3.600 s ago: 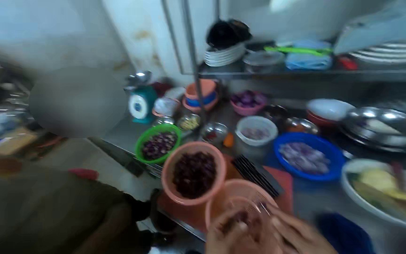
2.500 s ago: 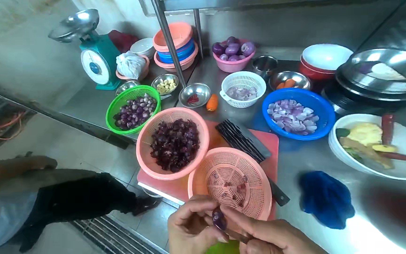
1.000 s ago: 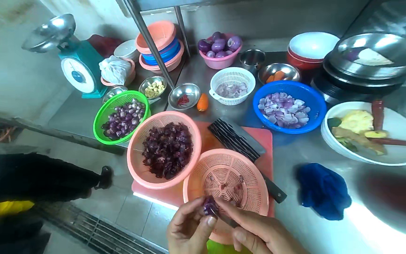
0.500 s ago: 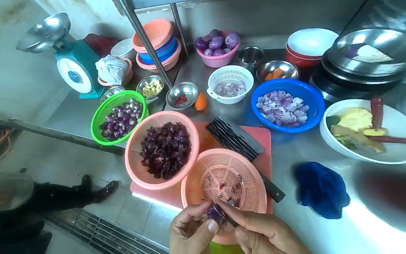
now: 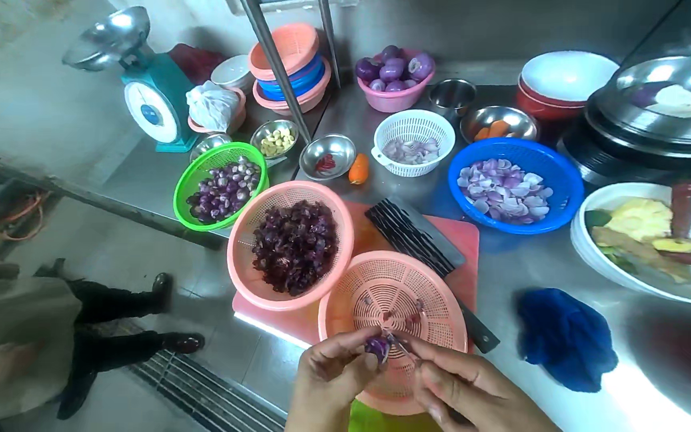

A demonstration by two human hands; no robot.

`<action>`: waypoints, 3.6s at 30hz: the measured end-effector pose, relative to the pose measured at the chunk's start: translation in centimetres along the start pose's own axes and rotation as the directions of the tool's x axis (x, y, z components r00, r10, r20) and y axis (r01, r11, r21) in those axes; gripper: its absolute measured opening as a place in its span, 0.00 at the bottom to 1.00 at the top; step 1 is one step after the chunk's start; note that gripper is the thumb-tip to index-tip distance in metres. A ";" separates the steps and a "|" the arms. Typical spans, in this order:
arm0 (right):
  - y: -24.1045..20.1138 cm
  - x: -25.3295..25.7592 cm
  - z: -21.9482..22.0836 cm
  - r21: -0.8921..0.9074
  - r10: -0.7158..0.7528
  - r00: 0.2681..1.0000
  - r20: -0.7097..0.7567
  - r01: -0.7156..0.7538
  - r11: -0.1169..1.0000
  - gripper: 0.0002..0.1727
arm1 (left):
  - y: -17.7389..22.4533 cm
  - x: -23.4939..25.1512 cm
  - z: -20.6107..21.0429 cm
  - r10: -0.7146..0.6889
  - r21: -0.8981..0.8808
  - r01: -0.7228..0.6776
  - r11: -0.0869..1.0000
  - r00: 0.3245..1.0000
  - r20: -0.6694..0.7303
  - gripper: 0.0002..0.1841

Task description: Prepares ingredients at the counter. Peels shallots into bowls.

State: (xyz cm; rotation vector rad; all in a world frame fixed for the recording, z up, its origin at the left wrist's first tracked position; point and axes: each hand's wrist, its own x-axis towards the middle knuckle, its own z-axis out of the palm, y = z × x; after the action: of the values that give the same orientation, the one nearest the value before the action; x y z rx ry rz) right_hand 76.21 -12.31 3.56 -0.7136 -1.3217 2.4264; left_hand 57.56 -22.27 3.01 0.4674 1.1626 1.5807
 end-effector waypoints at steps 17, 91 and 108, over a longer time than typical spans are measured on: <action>-0.9 0.6 -0.3 -0.395 -0.012 1.000 0.024 0.020 0.919 0.34 | -0.5 -1.2 -0.9 0.097 -0.026 -0.101 0.995 0.988 -0.119 0.16; -1.7 2.8 5.1 -0.557 -0.317 0.934 -0.163 0.178 0.811 0.25 | 1.4 8.0 -3.8 0.223 -0.071 -0.214 0.974 0.876 0.427 0.17; 0.7 3.8 12.7 -0.074 -0.252 0.767 -0.590 0.260 0.963 0.24 | 3.1 8.8 -7.1 -0.003 -0.161 0.141 0.977 0.761 0.649 0.18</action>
State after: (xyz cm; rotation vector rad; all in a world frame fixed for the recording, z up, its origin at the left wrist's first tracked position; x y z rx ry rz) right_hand 66.06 -19.79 7.64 -1.0979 -1.0513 1.7668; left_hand 47.27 -17.32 0.18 0.7503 0.4718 1.2864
